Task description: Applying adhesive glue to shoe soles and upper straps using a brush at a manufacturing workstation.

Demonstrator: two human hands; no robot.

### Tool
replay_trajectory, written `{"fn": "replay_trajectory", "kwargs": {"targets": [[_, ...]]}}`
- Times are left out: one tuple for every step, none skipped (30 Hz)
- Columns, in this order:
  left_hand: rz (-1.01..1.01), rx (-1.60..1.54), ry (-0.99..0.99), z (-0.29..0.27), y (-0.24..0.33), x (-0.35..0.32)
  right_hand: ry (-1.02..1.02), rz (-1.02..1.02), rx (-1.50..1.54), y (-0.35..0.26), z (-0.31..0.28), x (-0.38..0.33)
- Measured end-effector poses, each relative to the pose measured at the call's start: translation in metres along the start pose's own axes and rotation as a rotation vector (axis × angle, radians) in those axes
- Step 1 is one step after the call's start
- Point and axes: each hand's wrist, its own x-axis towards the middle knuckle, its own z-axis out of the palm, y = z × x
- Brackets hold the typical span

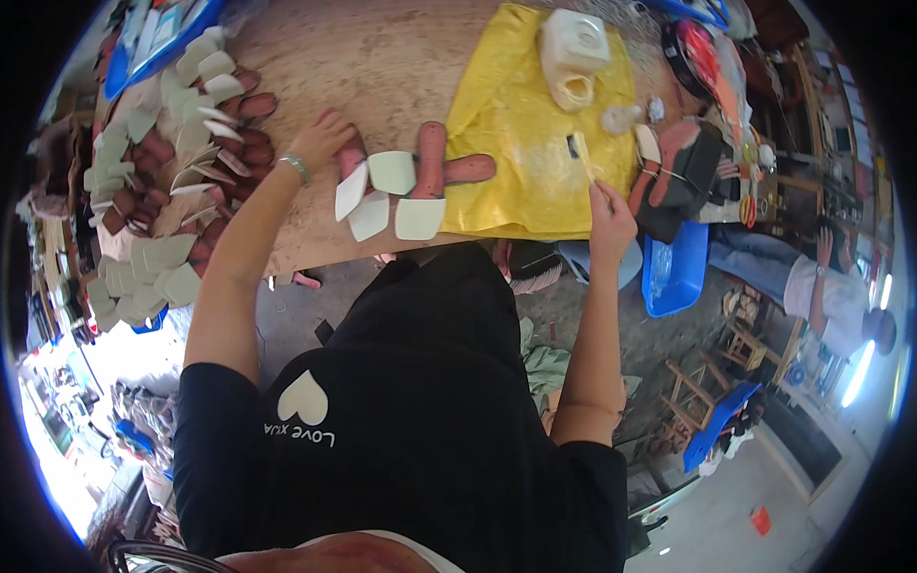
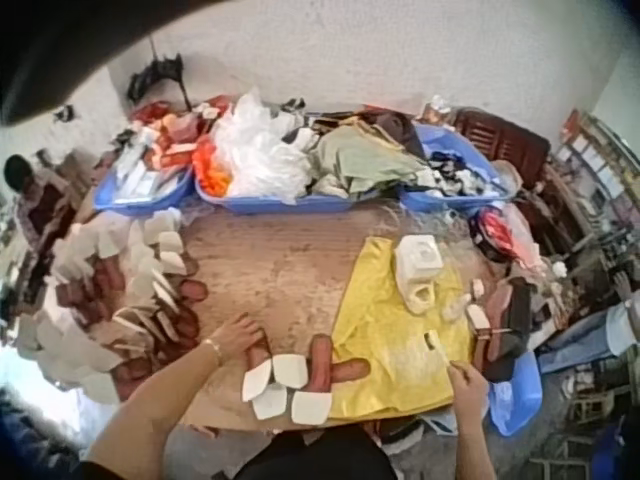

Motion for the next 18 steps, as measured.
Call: {"fn": "replay_trajectory", "kwargs": {"targets": [[-0.016,0.005,-0.047,-0.005,-0.005,-0.008,0.004,-0.039,-0.030,0.008,0.000,0.017],[-0.029,0.012,-0.095,-0.016,-0.010,-0.015,0.017,-0.054,-0.042,0.018,0.004,0.035],[-0.113,0.001,-0.110,-0.033,-0.010,-0.023,0.024,-0.071,-0.053,0.026,0.009,0.054],[-0.198,-0.008,-0.127,-0.051,-0.009,-0.031,0.017,-0.078,-0.148,0.032,0.014,0.074],[-0.301,-0.097,-0.163,-0.063,-0.010,-0.042,-0.001,-0.092,-0.239,0.034,0.022,0.095],[-0.405,-0.190,-0.196,-0.073,-0.008,-0.051,-0.007,-0.094,-0.237,0.036,0.030,0.113],[-0.411,-0.191,-0.197,-0.084,-0.002,-0.058,-0.017,-0.129,-0.379,0.037,0.036,0.131],[-0.518,-0.194,-0.244,-0.100,0.003,-0.063,-0.021,-0.155,-0.506,0.043,0.043,0.145],[-0.624,-0.196,-0.288,-0.111,0.012,-0.065,-0.018,-0.150,-0.492,0.049,0.048,0.158],[-0.633,-0.190,-0.295,-0.118,0.022,-0.073,-0.059,-0.134,-0.543,0.053,0.057,0.170],[-0.714,-0.497,-0.222,-0.122,0.035,-0.077,-0.099,-0.124,-0.600,0.053,0.062,0.180],[-0.781,-0.805,-0.140,-0.126,0.048,-0.080,-0.103,-0.128,-0.599,0.054,0.065,0.186],[-0.836,-1.197,-0.132,-0.136,0.065,-0.079,-0.139,-0.161,-0.653,0.051,0.071,0.191],[-0.895,-1.480,-0.131,-0.145,0.085,-0.075,-0.173,-0.197,-0.706,0.048,0.075,0.195],[-0.941,-1.764,-0.127,-0.153,0.104,-0.069,-0.179,-0.205,-0.702,0.049,0.075,0.198],[-0.903,-1.847,-0.097,-0.159,0.120,-0.060,-0.188,-0.219,-0.695,0.052,0.073,0.200],[-0.862,-1.931,-0.064,-0.164,0.134,-0.049,-0.196,-0.234,-0.688,0.054,0.071,0.201],[-0.901,-2.066,-0.035,-0.162,0.148,-0.037,-0.196,-0.239,-0.687,0.058,0.068,0.200]]}}
